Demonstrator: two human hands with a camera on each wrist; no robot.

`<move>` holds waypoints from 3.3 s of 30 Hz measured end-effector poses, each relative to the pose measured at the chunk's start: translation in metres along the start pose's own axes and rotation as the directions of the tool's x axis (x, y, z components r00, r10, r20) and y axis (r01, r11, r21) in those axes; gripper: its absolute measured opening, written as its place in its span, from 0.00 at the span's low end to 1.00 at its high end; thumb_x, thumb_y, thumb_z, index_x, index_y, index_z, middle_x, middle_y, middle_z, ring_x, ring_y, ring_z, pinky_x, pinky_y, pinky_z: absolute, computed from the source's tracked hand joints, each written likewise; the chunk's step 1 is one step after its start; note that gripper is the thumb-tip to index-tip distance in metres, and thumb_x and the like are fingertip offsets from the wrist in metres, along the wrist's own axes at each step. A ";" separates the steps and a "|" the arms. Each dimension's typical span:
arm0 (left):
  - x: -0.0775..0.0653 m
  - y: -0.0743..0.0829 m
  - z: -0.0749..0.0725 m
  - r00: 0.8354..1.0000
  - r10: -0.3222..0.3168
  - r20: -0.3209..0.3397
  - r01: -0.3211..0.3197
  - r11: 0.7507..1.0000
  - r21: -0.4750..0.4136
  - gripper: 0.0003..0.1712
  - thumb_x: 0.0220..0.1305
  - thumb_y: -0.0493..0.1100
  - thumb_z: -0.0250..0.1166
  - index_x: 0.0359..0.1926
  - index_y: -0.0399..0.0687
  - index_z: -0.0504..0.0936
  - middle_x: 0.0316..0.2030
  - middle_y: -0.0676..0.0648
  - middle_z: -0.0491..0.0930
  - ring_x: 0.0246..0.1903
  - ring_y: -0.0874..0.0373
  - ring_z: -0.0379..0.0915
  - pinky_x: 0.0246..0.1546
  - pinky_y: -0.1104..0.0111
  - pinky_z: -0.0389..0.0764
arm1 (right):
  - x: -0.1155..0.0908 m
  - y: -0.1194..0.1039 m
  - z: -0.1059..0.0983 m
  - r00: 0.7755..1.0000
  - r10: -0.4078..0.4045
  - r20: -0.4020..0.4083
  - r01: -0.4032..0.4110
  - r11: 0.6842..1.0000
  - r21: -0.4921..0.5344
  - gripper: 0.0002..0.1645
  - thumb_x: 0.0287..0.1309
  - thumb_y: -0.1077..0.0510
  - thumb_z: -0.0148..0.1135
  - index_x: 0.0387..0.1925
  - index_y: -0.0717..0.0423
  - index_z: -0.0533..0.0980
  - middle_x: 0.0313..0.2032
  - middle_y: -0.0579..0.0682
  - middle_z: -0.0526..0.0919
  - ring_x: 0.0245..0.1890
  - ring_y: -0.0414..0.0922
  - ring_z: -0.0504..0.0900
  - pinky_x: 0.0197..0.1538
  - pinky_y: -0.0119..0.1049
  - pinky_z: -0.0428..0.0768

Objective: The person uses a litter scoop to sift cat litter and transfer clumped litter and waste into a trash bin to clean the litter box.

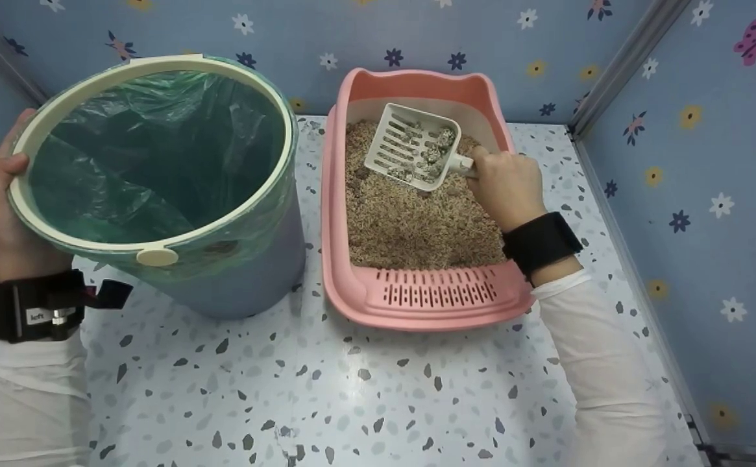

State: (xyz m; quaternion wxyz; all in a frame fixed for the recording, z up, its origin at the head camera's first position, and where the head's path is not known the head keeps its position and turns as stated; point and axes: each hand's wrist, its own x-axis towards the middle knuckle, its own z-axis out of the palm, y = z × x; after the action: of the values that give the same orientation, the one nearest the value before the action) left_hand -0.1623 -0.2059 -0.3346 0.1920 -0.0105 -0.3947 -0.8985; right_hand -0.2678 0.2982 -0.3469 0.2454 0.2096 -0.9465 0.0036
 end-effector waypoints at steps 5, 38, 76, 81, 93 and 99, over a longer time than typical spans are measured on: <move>0.000 0.000 0.000 1.000 -0.001 -0.003 0.001 1.000 0.012 0.29 0.67 0.34 0.40 0.68 0.49 0.63 0.67 0.49 0.63 0.65 0.59 0.61 0.66 0.64 0.60 | 0.001 0.000 -0.001 0.999 0.022 0.043 -0.022 1.000 0.005 0.13 0.54 0.55 0.62 0.24 0.61 0.72 0.15 0.57 0.74 0.12 0.57 0.69 0.14 0.49 0.62; 0.001 0.000 0.001 1.000 -0.001 -0.010 0.001 1.000 0.004 0.30 0.67 0.34 0.36 0.69 0.47 0.61 0.67 0.49 0.63 0.65 0.59 0.61 0.66 0.65 0.60 | 0.028 0.003 -0.060 0.749 0.010 0.663 -0.259 0.925 0.279 0.16 0.63 0.49 0.52 0.25 0.55 0.72 0.14 0.44 0.62 0.11 0.38 0.62 0.15 0.32 0.65; 0.002 -0.002 0.003 1.000 -0.004 -0.005 0.004 1.000 0.005 0.30 0.67 0.33 0.36 0.70 0.47 0.60 0.67 0.48 0.62 0.65 0.58 0.60 0.66 0.65 0.60 | 0.121 -0.139 -0.127 0.864 -0.276 0.422 0.244 0.961 0.130 0.13 0.56 0.56 0.52 0.19 0.56 0.69 0.18 0.50 0.70 0.17 0.46 0.66 0.20 0.38 0.66; 0.002 -0.001 0.003 1.000 0.000 -0.003 0.000 1.000 0.019 0.30 0.68 0.33 0.36 0.70 0.47 0.60 0.67 0.47 0.62 0.65 0.58 0.61 0.67 0.65 0.60 | 0.119 -0.149 -0.128 0.886 -0.322 0.333 0.328 0.944 0.038 0.10 0.57 0.59 0.51 0.26 0.61 0.74 0.19 0.53 0.73 0.17 0.49 0.68 0.19 0.40 0.65; 0.003 0.000 0.001 1.000 0.004 -0.022 -0.004 1.000 0.018 0.30 0.69 0.33 0.34 0.70 0.47 0.61 0.67 0.48 0.62 0.65 0.58 0.61 0.66 0.65 0.60 | 0.110 -0.171 -0.109 0.818 -0.558 -0.143 0.468 0.789 -0.399 0.23 0.69 0.62 0.40 0.15 0.54 0.55 0.13 0.47 0.53 0.14 0.42 0.50 0.17 0.33 0.49; 0.003 -0.001 0.001 1.000 0.001 -0.022 -0.001 1.000 0.005 0.30 0.68 0.33 0.36 0.69 0.47 0.61 0.67 0.48 0.63 0.65 0.59 0.61 0.66 0.66 0.61 | 0.108 -0.173 -0.101 0.695 -0.647 -0.314 0.404 0.713 -0.573 0.23 0.68 0.65 0.41 0.15 0.55 0.57 0.13 0.48 0.54 0.14 0.43 0.52 0.17 0.34 0.52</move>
State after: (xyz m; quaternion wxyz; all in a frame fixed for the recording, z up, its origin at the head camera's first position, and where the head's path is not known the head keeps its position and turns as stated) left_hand -0.1658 -0.2052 -0.3342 0.1969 -0.0001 -0.3950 -0.8973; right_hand -0.2377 0.1089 -0.2240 0.5108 0.4070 -0.7181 -0.2404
